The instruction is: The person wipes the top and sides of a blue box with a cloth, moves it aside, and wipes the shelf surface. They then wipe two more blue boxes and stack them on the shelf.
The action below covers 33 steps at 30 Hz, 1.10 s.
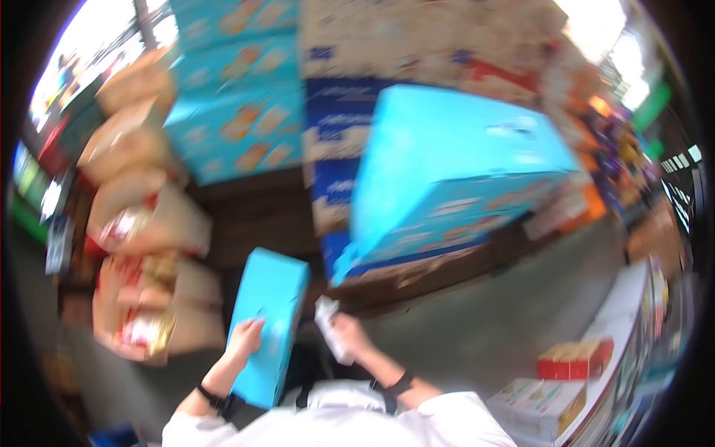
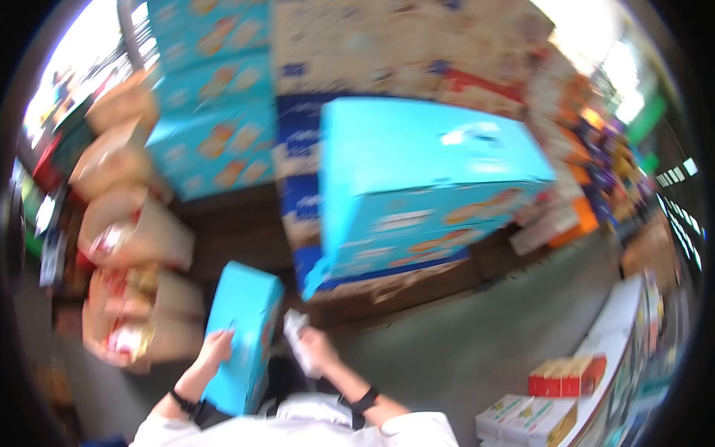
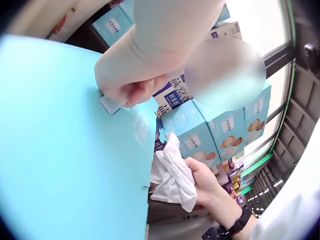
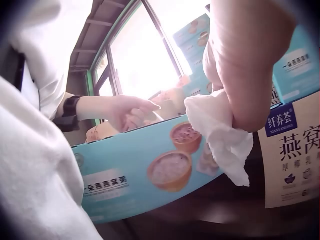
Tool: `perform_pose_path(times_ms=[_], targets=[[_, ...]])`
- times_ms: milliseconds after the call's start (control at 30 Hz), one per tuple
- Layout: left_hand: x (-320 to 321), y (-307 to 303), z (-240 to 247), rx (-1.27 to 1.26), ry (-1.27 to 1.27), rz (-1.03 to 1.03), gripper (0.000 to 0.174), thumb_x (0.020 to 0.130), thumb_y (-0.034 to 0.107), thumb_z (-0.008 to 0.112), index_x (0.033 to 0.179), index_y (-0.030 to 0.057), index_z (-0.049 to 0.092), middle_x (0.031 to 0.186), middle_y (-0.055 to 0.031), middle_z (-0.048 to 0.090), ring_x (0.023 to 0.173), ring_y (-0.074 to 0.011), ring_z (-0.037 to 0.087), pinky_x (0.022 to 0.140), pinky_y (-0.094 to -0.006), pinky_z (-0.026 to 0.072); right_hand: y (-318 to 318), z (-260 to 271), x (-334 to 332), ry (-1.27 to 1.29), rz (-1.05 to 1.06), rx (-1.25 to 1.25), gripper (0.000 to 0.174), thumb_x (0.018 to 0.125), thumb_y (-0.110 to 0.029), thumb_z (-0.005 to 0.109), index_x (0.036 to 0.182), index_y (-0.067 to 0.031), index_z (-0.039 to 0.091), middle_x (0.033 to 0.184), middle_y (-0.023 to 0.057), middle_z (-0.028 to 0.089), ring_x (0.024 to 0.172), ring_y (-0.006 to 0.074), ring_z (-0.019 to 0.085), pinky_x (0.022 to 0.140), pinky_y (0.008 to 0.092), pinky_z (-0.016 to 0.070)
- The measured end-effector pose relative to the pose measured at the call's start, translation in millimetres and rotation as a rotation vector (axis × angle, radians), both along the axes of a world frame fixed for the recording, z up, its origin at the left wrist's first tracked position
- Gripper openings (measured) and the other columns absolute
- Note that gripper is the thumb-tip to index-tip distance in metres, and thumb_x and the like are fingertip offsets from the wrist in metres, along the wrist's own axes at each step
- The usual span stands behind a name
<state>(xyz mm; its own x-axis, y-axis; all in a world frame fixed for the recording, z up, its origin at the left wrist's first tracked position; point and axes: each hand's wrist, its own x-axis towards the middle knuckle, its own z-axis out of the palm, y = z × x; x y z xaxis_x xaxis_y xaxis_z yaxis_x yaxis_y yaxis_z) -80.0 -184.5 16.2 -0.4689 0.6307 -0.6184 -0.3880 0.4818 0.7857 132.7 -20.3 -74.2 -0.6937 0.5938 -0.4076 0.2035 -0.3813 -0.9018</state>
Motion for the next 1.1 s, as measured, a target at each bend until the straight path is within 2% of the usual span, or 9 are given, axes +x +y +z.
perform_pose_path(times_ms=[167, 267, 400, 500, 767, 833, 900, 933, 1100], targets=[[42, -26, 36, 0.052, 0.043, 0.208, 0.041, 0.094, 0.027, 0.054, 0.058, 0.0144, 0.04, 0.053, 0.0101, 0.032, 0.047, -0.0021, 0.026, 0.043, -0.0241, 0.0172, 35, 38, -16, 0.092, -0.19, 0.124, 0.029, 0.086, -0.006, 0.047, 0.111, 0.0012, 0.06, 0.099, 0.0033, 0.061, 0.091, 0.01, 0.054, 0.082, 0.0246, 0.0423], [55, -43, 37, 0.21, 0.044, 0.199, 0.044, 0.094, 0.024, 0.055, 0.054, 0.0128, 0.039, 0.052, 0.0097, 0.032, 0.046, -0.0021, 0.024, 0.043, -0.025, 0.0161, 44, 29, -23, 0.023, -0.144, 0.125, 0.037, 0.095, -0.026, 0.04, 0.116, 0.0011, 0.056, 0.104, 0.0061, 0.058, 0.098, 0.0123, 0.052, 0.086, 0.0286, 0.0412], [57, -46, 39, 0.371, 0.121, 0.104, 0.049, 0.091, 0.02, 0.059, 0.05, 0.0102, 0.034, 0.05, 0.0084, 0.029, 0.047, -0.0035, 0.021, 0.044, -0.0266, 0.0145, 47, 63, -34, 0.245, -0.192, -0.511, 0.048, 0.097, -0.049, 0.034, 0.124, -0.0112, 0.048, 0.115, 0.0043, 0.056, 0.109, 0.0193, 0.053, 0.093, 0.0332, 0.043], [47, -50, 38, 0.377, 0.136, 0.029, 0.051, 0.089, 0.017, 0.061, 0.05, 0.0089, 0.029, 0.05, 0.0072, 0.025, 0.049, -0.0047, 0.019, 0.044, -0.0283, 0.0134, 35, 93, -26, 0.146, -0.246, -0.377, 0.055, 0.097, -0.05, 0.032, 0.128, -0.0075, 0.045, 0.12, 0.0083, 0.054, 0.111, 0.0208, 0.053, 0.092, 0.0347, 0.0436], [-2, -18, 17, 0.369, 0.329, 0.214, 0.052, 0.092, 0.021, 0.059, 0.049, 0.0072, 0.033, 0.049, 0.0056, 0.029, 0.046, -0.0042, 0.022, 0.043, -0.0276, 0.0152, -3, 133, -22, 0.187, -0.313, 0.013, 0.028, 0.088, -0.018, 0.051, 0.108, 0.0002, 0.057, 0.101, 0.003, 0.06, 0.092, 0.0101, 0.056, 0.08, 0.0272, 0.0434], [-21, -10, -11, 0.399, 0.261, 0.245, 0.049, 0.093, 0.023, 0.057, 0.051, 0.0035, 0.041, 0.053, 0.002, 0.04, 0.049, -0.0068, 0.032, 0.046, -0.0265, 0.0235, -16, 146, -40, 0.201, -0.389, 0.07, 0.022, 0.086, -0.013, 0.055, 0.102, 0.0012, 0.06, 0.091, 0.0005, 0.061, 0.079, 0.0064, 0.055, 0.067, 0.0251, 0.0431], [-36, 0, -37, 0.338, 0.516, 0.309, 0.043, 0.093, 0.024, 0.055, 0.059, -0.0016, 0.053, 0.062, -0.0026, 0.052, 0.057, -0.0108, 0.041, 0.054, -0.0268, 0.0325, -24, 139, -49, 0.139, -0.292, 0.206, 0.017, 0.085, -0.011, 0.058, 0.095, 0.0015, 0.064, 0.079, -0.0018, 0.06, 0.063, 0.0034, 0.05, 0.054, 0.023, 0.0378], [-43, 3, -54, 0.284, 0.547, 0.303, 0.038, 0.095, 0.025, 0.052, 0.072, -0.0045, 0.061, 0.068, -0.006, 0.058, 0.067, -0.0146, 0.049, 0.064, -0.0289, 0.0393, -27, 136, -56, 0.126, -0.252, 0.284, 0.014, 0.084, -0.009, 0.059, 0.09, 0.0023, 0.065, 0.07, -0.004, 0.058, 0.053, 0.0008, 0.043, 0.047, 0.0218, 0.0301], [-68, 4, -96, 0.207, 0.381, 0.21, 0.039, 0.098, 0.028, 0.045, 0.086, -0.0054, 0.062, 0.073, -0.0102, 0.062, 0.072, -0.0157, 0.058, 0.069, -0.0302, 0.0448, -40, 111, -80, 0.043, -0.102, 0.386, 0.02, 0.085, -0.011, 0.061, 0.098, 0.004, 0.063, 0.082, 0.0054, 0.065, 0.073, 0.0091, 0.056, 0.066, 0.0254, 0.0446]])
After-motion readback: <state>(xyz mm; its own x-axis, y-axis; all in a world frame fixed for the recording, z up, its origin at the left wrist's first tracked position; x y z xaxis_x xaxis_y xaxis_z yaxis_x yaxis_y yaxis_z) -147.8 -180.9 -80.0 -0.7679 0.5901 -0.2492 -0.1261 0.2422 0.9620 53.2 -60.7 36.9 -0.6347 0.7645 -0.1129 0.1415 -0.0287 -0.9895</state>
